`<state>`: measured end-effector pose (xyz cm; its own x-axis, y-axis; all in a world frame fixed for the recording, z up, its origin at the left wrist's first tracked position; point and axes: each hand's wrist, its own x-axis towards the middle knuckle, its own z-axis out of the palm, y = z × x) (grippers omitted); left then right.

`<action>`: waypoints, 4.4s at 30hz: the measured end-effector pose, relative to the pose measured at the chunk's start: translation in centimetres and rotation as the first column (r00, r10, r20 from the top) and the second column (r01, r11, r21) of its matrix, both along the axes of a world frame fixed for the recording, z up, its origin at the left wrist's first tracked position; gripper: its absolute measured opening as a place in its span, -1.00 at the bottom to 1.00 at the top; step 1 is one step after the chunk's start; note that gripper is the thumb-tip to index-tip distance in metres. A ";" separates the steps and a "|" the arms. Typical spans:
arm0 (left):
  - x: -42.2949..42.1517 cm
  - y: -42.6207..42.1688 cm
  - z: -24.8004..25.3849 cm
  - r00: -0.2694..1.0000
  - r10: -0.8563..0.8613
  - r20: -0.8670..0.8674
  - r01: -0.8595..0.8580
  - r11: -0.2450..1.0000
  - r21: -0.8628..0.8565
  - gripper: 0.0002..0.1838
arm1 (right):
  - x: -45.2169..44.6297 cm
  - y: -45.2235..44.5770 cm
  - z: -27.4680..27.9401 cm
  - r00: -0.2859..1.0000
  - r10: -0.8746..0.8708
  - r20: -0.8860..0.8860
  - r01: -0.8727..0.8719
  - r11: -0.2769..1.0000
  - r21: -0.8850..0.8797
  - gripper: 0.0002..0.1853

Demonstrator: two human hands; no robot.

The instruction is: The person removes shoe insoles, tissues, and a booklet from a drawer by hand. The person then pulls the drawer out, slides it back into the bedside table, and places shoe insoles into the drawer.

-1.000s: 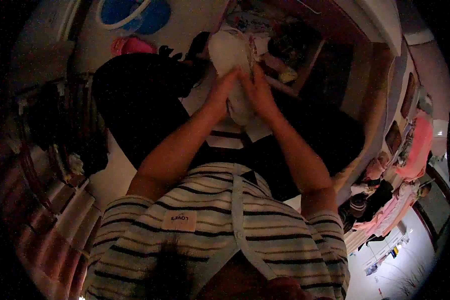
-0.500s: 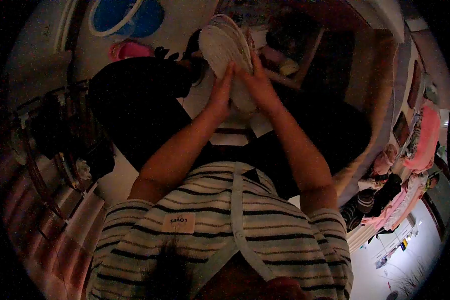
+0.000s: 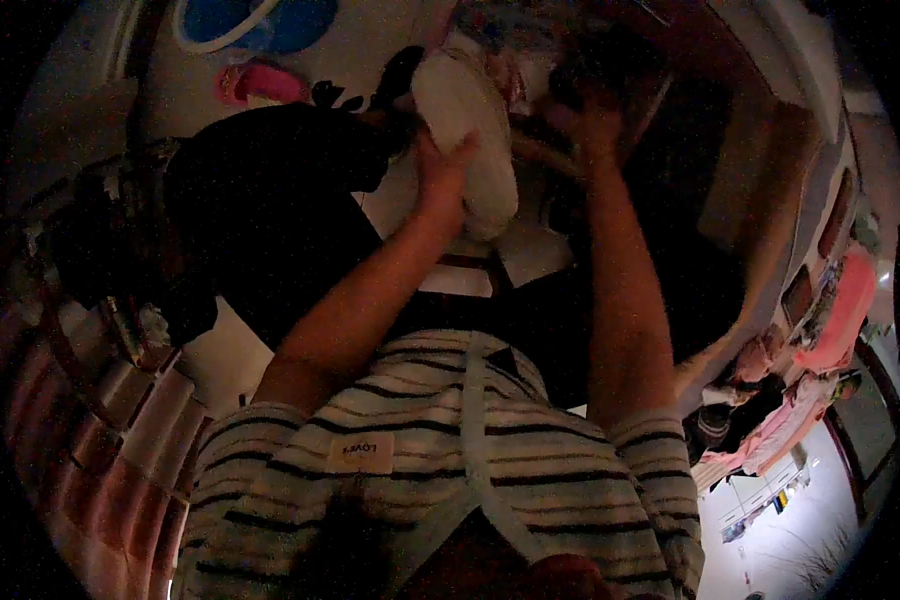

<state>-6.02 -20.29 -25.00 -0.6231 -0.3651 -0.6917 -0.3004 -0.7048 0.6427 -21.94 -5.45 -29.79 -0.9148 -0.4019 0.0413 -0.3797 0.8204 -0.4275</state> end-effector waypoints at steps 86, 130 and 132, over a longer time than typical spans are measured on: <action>-1.1 0.7 1.0 0.976 0.060 0.208 -0.058 0.998 -0.014 -0.21 | -7.4 -2.5 1.3 0.921 0.388 -0.022 -0.362 0.876 0.320 -0.62; 0.0 0.4 -0.2 0.954 -0.085 -0.287 0.162 0.953 0.257 -0.38 | 12.6 -2.9 7.2 0.997 -0.058 0.058 0.069 0.975 -0.213 -0.71; 0.8 0.6 1.4 0.937 -0.207 -0.280 0.248 0.961 0.119 -0.41 | 13.0 -4.0 6.9 0.981 -0.094 0.172 0.155 0.908 -0.388 -0.60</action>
<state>-5.25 -19.72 -23.64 -0.8438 -0.0963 -0.5279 -0.2996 -0.7317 0.6123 -8.96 -9.48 -22.88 -0.9643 -0.2624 0.0356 -0.1936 0.6070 -0.7708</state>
